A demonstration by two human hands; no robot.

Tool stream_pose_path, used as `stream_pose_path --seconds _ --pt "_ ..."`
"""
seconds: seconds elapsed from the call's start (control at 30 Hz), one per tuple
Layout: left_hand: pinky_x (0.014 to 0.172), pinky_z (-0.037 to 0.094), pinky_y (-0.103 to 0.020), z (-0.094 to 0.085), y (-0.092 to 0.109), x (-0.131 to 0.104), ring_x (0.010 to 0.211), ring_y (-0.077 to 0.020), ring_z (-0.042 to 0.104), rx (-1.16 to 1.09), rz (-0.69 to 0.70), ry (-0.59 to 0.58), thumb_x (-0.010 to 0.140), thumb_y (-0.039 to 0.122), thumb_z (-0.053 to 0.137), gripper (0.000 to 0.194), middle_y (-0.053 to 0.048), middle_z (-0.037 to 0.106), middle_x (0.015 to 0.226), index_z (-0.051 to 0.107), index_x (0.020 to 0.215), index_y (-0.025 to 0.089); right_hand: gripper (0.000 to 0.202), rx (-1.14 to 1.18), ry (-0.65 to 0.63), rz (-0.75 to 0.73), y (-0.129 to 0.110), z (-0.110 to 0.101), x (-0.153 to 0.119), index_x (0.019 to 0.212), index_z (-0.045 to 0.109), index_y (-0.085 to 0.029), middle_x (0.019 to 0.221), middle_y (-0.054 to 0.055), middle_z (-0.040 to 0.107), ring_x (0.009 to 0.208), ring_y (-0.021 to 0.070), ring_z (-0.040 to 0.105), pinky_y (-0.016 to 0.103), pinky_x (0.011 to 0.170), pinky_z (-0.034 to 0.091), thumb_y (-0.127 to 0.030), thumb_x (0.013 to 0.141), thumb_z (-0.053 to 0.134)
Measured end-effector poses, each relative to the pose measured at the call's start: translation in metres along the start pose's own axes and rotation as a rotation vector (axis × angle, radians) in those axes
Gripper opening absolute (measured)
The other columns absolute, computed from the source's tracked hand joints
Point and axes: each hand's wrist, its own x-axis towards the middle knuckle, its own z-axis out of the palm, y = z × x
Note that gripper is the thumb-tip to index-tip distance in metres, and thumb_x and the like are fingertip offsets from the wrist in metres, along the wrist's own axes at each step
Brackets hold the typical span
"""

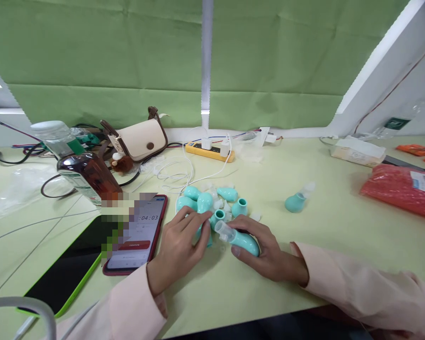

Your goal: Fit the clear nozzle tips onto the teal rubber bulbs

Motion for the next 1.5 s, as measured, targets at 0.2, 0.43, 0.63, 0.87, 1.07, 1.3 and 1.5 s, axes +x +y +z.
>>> stream_pose_path --seconds 0.2,0.43,0.63,0.87,1.07,1.3,1.5 --pt "0.051 0.034 -0.025 -0.011 0.02 0.0 0.056 -0.0136 0.044 -0.218 -0.179 -0.4 0.081 0.037 0.042 0.024 -0.001 0.049 0.062 0.048 0.07 0.016 0.03 0.059 0.013 -0.108 -0.006 0.004 0.003 0.093 0.053 -0.018 0.073 0.003 0.06 0.064 0.0136 0.057 0.025 0.058 0.047 -0.022 0.065 0.064" --pt "0.046 0.023 -0.022 -0.003 0.022 -0.001 0.046 -0.0079 0.027 -0.504 -0.392 -0.527 0.088 0.03 0.027 0.038 0.005 0.027 0.049 0.03 0.052 0.017 0.019 0.243 -0.043 0.003 -0.008 0.001 0.004 0.086 0.059 -0.016 0.069 0.003 0.06 0.059 0.0119 0.055 0.022 0.053 0.045 -0.022 0.069 0.064" --pt "0.043 0.021 -0.023 0.001 0.023 -0.003 0.045 -0.0074 0.024 -0.877 -0.646 -0.542 0.085 0.042 0.031 0.043 0.006 0.026 0.048 0.031 0.049 0.018 0.015 0.54 -0.179 0.291 -0.004 -0.002 0.007 0.077 0.064 -0.016 0.063 0.0 0.059 0.054 0.0109 0.051 0.021 0.047 0.041 -0.024 0.065 0.067" --pt "0.039 0.025 -0.022 -0.011 0.024 0.003 0.041 -0.0087 0.03 -0.688 -0.552 -0.419 0.088 0.043 0.02 0.048 0.004 0.032 0.044 0.037 0.051 0.018 0.018 0.568 -0.136 0.2 -0.002 -0.026 0.016 0.084 0.063 -0.018 0.074 0.004 0.063 0.064 0.0157 0.057 0.027 0.054 0.045 -0.028 0.069 0.064" --pt "0.043 0.036 -0.025 0.003 0.026 -0.014 0.048 -0.0159 0.051 0.101 0.261 -0.522 0.085 0.045 0.033 0.041 -0.003 0.056 0.054 0.054 0.07 0.014 0.014 -0.273 0.336 0.119 0.011 -0.061 0.035 0.081 0.056 -0.019 0.074 0.004 0.058 0.065 0.0162 0.054 0.029 0.059 0.047 -0.026 0.069 0.06" --pt "0.055 0.046 -0.025 0.009 0.025 -0.008 0.07 -0.0177 0.059 0.231 0.193 -0.77 0.087 0.025 0.04 0.014 -0.004 0.061 0.078 0.051 0.086 0.017 0.015 -0.635 -0.034 0.407 0.058 -0.063 0.04 0.081 0.059 -0.016 0.079 0.006 0.064 0.073 0.0198 0.06 0.033 0.069 0.047 -0.027 0.073 0.052" --pt "0.071 0.049 -0.028 0.008 0.024 -0.01 0.089 -0.0181 0.056 0.204 0.074 -0.709 0.079 -0.001 0.038 0.036 -0.008 0.055 0.103 0.044 0.11 0.017 0.033 -0.63 -0.12 0.539 0.065 -0.065 0.04 0.103 0.055 -0.014 0.083 0.01 0.065 0.068 0.0196 0.062 0.032 0.063 0.049 -0.029 0.074 0.052"
